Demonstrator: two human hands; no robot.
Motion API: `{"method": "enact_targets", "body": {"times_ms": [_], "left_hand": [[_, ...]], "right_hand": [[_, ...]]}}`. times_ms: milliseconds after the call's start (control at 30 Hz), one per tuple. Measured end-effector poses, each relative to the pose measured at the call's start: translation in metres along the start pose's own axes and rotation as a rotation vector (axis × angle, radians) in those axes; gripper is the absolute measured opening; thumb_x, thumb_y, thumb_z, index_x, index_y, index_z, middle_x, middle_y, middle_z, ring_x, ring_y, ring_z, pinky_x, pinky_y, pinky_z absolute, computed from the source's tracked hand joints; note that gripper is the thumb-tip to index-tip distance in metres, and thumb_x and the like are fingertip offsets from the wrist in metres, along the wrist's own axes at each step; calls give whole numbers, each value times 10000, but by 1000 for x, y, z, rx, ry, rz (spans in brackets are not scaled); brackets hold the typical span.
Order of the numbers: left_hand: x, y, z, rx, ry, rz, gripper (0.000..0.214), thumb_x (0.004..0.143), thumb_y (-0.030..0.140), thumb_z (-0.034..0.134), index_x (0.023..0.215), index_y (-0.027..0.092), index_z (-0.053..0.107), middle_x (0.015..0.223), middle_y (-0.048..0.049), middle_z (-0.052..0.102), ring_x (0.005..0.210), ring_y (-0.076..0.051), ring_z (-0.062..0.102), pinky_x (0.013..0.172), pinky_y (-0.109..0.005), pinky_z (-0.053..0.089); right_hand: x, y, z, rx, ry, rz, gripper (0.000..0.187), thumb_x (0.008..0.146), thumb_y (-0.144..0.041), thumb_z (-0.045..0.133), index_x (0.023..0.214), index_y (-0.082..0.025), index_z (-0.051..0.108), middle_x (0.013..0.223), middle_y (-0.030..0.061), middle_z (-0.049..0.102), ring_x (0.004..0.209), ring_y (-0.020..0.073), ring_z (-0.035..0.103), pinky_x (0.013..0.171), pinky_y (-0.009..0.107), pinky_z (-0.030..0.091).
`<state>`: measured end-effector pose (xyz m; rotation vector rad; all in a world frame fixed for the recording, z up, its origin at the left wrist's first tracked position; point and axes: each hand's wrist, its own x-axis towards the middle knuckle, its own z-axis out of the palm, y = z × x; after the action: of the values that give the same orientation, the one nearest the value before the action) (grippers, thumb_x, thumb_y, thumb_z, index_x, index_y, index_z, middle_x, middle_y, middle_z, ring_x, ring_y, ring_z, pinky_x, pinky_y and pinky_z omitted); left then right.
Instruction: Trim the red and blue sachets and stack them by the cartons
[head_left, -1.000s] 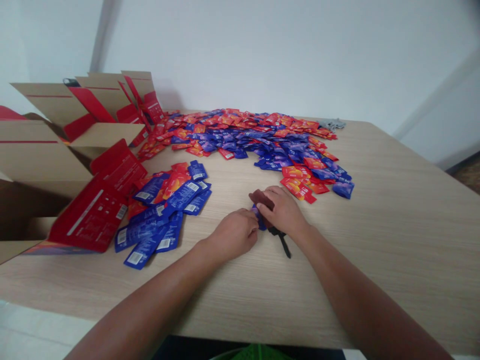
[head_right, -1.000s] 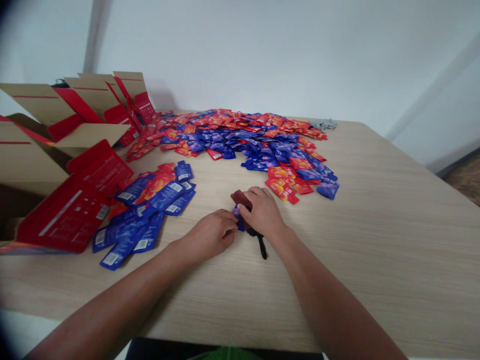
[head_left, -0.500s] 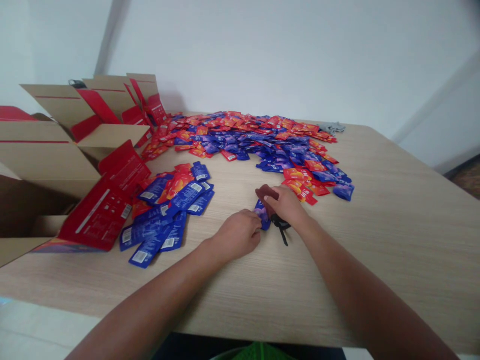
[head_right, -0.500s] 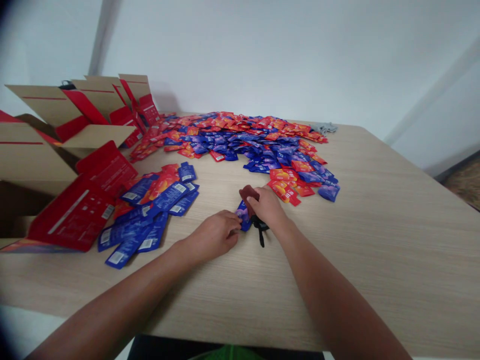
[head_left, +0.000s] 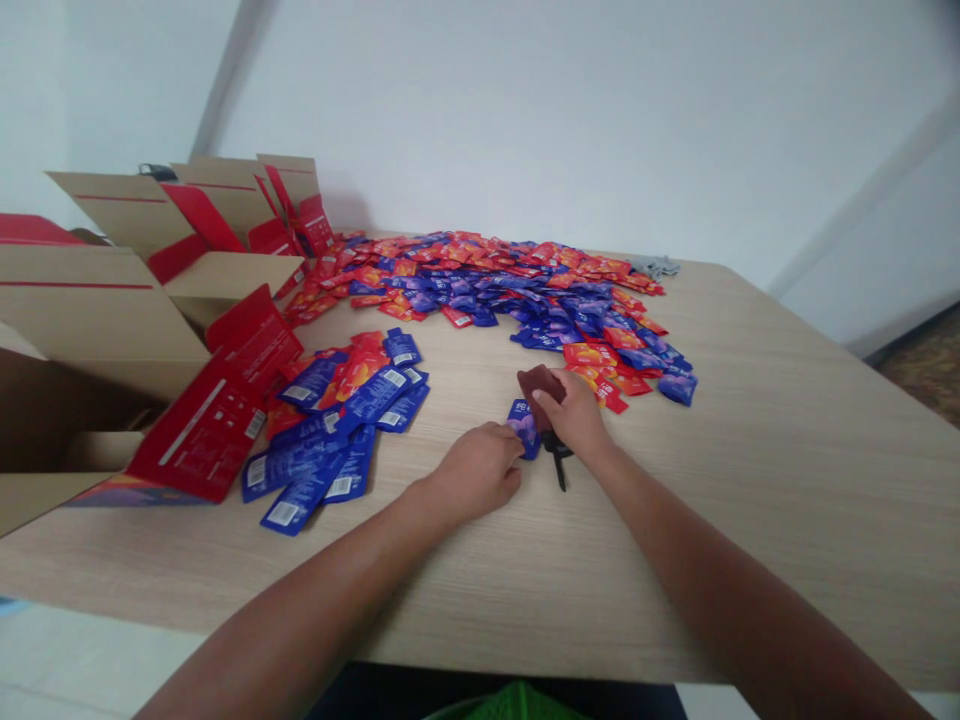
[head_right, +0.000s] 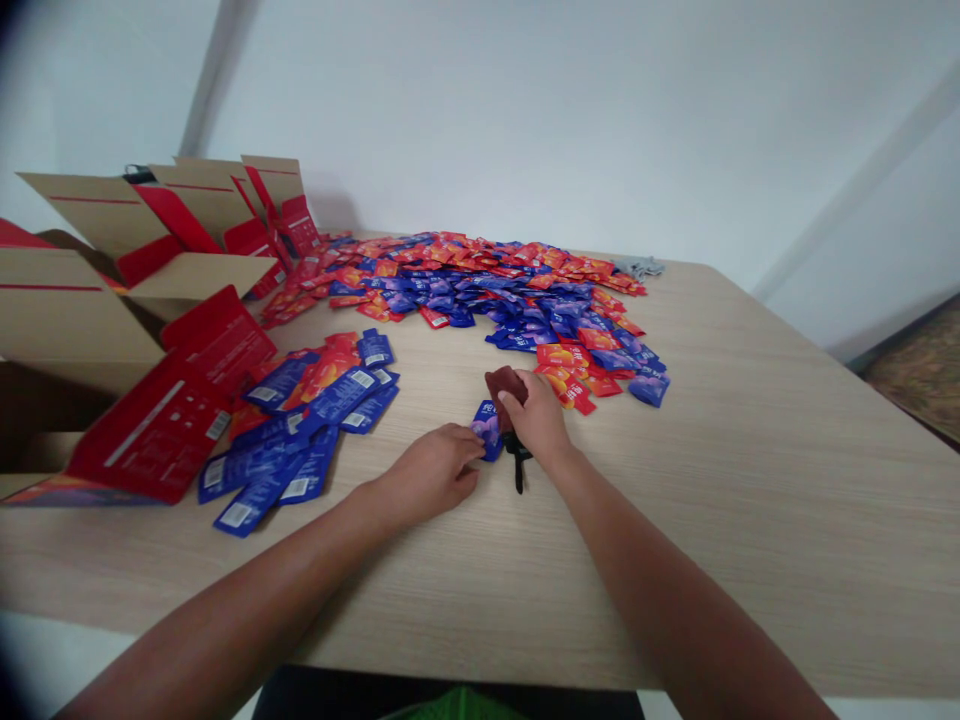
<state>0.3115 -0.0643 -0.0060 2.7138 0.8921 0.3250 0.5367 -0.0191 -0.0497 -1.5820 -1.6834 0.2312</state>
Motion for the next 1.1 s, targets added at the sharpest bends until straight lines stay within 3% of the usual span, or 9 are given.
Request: {"method": "enact_targets", "body": {"times_ms": [233,400,933,1100], "left_hand": [[-1,-1,5,-12,38,-3,178,945,212,610,979,173,780,1023,-110,760,1030,-264,708,1007,-401,567],[0,-1,3,-13,26,-14,205,950,194,594,952,167,797,987,-108,774,1014,-254,723,999,-380,570],[5,4,-6,15,-6,-89,175,906,171,598,781,192,719,897,-100,749,945,-259,702,926,-386,585],[5,2,-4,-13,14,-108,162,899,166,615,809,199,746,926,-98,763,976,-257,701,947,-373,580]], "right_hand": [[-49,-30,-20,3,-273,-161,330,940,-304,669,1262,-251,712,1201,89,654,1107,263,638,1003,404,527],[-52,-42,-24,-107,-340,-138,376,897,-268,687,1272,-242,705,1191,80,622,1043,244,633,941,365,510],[-2,-29,0,-279,-245,-56,148,957,-329,666,1038,-219,724,1027,82,631,931,248,629,798,340,466],[7,-24,1,-306,-214,-41,155,993,-339,633,987,-207,714,991,88,626,914,249,618,807,340,462]]}}
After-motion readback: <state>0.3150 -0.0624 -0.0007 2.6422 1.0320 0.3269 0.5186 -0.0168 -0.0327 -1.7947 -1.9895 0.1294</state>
